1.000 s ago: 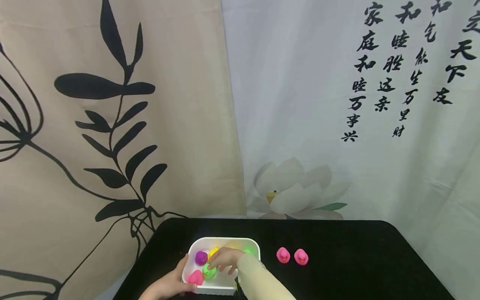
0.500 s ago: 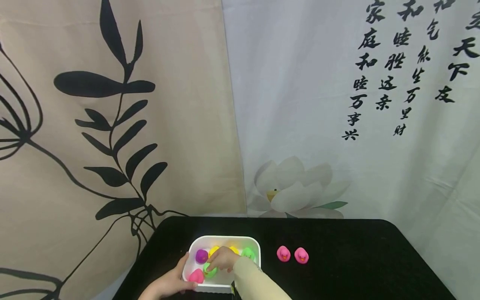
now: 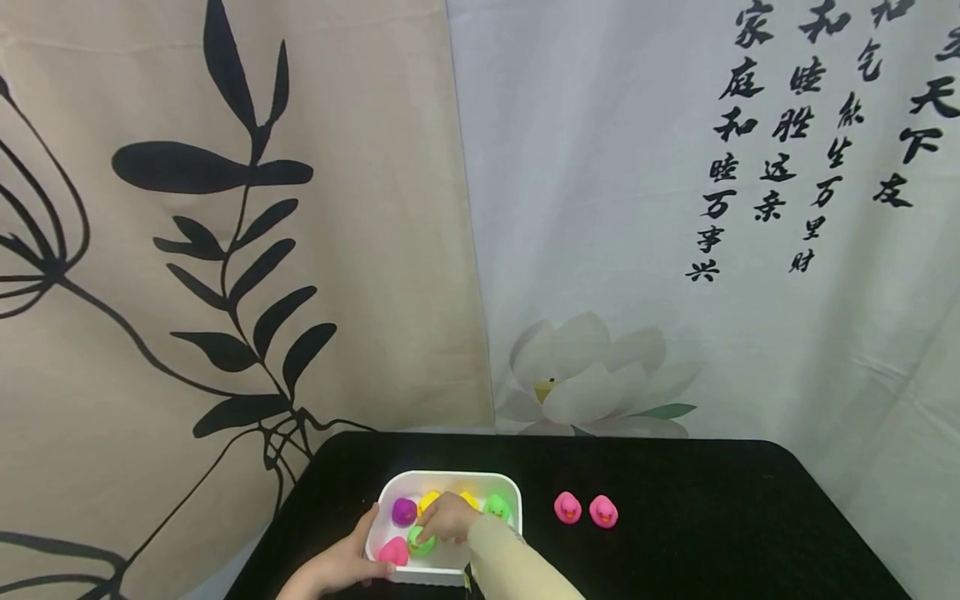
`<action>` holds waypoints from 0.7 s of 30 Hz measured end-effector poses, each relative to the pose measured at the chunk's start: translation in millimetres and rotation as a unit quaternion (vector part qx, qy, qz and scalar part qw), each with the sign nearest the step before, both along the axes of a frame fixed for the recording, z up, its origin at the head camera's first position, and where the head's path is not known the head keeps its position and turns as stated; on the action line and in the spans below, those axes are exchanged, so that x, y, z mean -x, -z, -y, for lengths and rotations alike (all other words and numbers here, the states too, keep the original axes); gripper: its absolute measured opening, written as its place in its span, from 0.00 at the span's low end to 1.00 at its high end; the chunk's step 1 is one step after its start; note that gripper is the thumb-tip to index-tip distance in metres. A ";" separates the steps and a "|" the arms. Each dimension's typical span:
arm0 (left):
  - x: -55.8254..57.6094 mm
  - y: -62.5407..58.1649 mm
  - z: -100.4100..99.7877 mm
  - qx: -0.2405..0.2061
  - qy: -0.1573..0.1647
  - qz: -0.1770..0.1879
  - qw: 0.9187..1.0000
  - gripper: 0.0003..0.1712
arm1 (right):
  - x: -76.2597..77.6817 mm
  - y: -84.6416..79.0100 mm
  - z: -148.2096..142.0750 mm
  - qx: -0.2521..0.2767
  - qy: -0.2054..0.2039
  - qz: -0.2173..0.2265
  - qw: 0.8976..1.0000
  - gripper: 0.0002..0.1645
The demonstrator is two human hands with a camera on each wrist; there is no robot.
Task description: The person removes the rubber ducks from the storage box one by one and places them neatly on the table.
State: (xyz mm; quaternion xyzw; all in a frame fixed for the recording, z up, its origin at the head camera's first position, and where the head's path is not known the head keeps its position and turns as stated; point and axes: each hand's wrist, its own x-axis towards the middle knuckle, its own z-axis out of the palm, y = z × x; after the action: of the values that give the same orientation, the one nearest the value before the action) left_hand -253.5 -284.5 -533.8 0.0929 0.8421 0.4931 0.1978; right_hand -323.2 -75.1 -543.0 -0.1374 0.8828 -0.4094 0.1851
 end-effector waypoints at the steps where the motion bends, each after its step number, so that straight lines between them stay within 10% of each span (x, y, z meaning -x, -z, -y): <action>1: 0.4 0.4 -0.2 -0.001 -0.001 0.002 1.000 0.60 | 0.3 -0.1 -0.6 0.001 0.001 0.002 1.000 0.11; 21: -0.6 0.0 0.1 -0.002 0.011 -0.010 1.000 0.60 | 4.9 -18.6 -18.4 0.034 -0.042 0.009 0.998 0.11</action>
State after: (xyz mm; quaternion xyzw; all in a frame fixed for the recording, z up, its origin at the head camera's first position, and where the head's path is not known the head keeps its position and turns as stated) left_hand -252.9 -284.7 -533.8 0.1080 0.8419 0.4916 0.1946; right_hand -328.1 -56.7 -524.4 -0.1770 0.8601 -0.4321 0.2057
